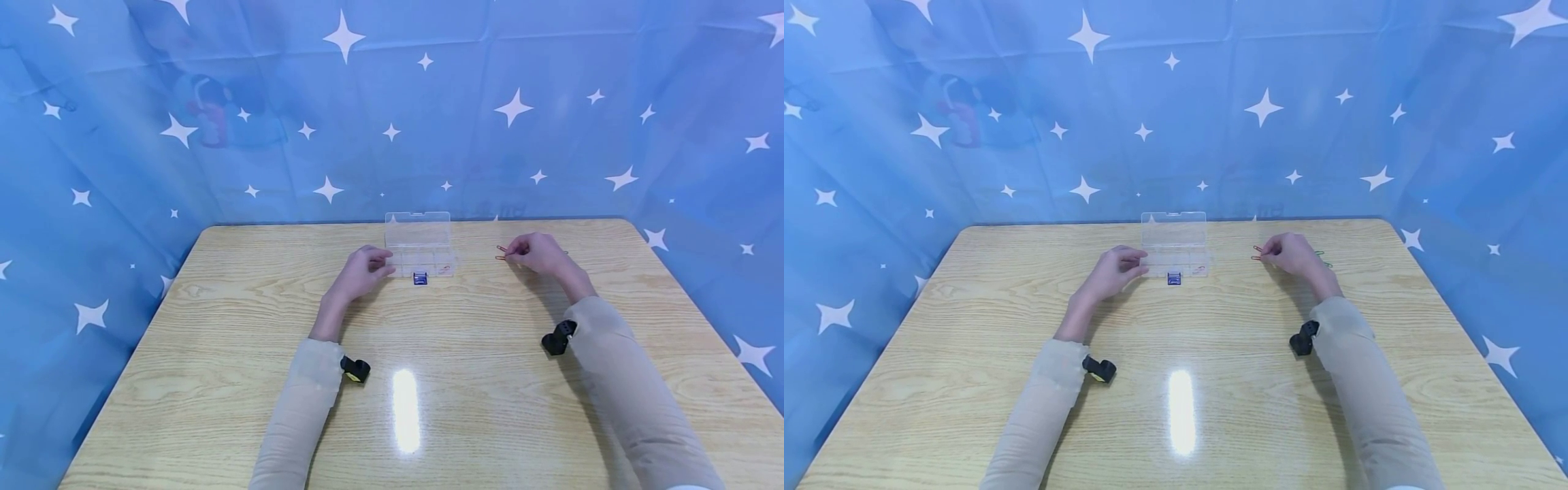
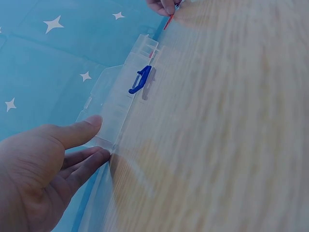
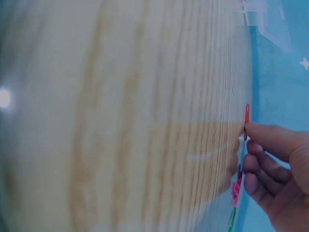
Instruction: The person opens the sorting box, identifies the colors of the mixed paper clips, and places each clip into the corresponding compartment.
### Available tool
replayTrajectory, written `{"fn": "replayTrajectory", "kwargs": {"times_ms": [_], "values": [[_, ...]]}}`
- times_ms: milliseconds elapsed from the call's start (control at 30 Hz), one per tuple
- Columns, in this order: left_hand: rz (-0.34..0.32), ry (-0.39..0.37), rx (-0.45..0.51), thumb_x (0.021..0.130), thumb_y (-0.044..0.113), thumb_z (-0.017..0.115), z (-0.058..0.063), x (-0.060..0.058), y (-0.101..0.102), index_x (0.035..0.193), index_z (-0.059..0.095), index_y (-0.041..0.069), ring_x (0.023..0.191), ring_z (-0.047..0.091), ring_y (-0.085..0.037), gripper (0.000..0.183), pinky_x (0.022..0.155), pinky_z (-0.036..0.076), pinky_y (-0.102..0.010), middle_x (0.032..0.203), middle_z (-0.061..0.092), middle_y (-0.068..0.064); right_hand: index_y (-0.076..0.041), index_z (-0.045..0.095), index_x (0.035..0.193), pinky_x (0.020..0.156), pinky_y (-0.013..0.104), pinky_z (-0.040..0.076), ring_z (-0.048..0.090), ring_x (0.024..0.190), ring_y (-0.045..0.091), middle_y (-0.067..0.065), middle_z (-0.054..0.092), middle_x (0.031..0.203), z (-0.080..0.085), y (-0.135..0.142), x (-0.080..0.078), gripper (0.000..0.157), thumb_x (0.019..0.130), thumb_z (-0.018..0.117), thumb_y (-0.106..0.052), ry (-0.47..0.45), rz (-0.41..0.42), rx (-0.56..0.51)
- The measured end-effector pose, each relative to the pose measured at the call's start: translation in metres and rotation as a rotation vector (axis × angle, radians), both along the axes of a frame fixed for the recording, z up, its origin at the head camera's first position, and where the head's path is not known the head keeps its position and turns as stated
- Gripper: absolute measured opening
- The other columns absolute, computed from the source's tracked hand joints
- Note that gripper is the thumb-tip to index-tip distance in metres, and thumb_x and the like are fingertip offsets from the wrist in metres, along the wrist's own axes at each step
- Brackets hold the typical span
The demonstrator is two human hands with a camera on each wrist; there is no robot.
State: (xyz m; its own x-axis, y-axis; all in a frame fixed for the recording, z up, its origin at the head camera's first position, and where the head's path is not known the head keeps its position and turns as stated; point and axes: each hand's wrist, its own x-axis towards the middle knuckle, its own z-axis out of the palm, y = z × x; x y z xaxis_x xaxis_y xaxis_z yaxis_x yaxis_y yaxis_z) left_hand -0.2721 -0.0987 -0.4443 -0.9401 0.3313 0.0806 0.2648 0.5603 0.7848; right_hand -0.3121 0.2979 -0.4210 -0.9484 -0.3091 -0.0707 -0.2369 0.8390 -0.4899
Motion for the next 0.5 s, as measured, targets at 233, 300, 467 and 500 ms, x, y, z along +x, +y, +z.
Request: {"fn": "replayTrajectory", "kwargs": {"times_ms": [233,300,467,500], "values": [[0.004,-0.006,0.001,0.1,0.02,0.067,0.0009,0.0008,0.0001,0.133,0.064,0.001,0.118,0.061,-0.03,0.038,0.103,0.052,-0.036,0.128,0.059,-0.015,-0.001,0.073,0.099,0.066,0.032,0.045,0.057,0.076,0.02,0.007,0.069,0.086,0.001,-0.0005,0.0007,0.013,0.097,0.067,-0.012,-0.017,-0.001,-0.003],[0.004,-0.005,0.004,0.099,0.019,0.067,0.001,0.0008,0.0001,0.133,0.064,0.001,0.118,0.061,-0.03,0.038,0.102,0.052,-0.036,0.128,0.059,-0.015,0.0,0.072,0.099,0.065,0.032,0.045,0.056,0.076,0.02,0.008,0.068,0.087,0.0011,-0.0006,0.0009,0.013,0.097,0.066,-0.012,-0.025,0.0,-0.007],[0.004,-0.004,0.007,0.099,0.019,0.067,0.0009,0.0008,0.0002,0.133,0.064,0.001,0.117,0.061,-0.029,0.038,0.102,0.052,-0.036,0.126,0.059,-0.015,0.0,0.073,0.099,0.066,0.033,0.046,0.058,0.078,0.02,0.008,0.069,0.088,0.0015,-0.0012,0.002,0.013,0.097,0.066,-0.012,-0.021,-0.001,-0.011],[0.003,-0.005,0.006,0.099,0.019,0.068,0.0009,0.0008,0.0001,0.133,0.064,0.001,0.117,0.061,-0.029,0.039,0.102,0.052,-0.036,0.126,0.059,-0.015,0.0,0.073,0.099,0.066,0.033,0.047,0.059,0.078,0.02,0.008,0.069,0.088,0.0015,-0.0012,0.0021,0.013,0.097,0.067,-0.012,-0.017,-0.001,-0.011]]}}
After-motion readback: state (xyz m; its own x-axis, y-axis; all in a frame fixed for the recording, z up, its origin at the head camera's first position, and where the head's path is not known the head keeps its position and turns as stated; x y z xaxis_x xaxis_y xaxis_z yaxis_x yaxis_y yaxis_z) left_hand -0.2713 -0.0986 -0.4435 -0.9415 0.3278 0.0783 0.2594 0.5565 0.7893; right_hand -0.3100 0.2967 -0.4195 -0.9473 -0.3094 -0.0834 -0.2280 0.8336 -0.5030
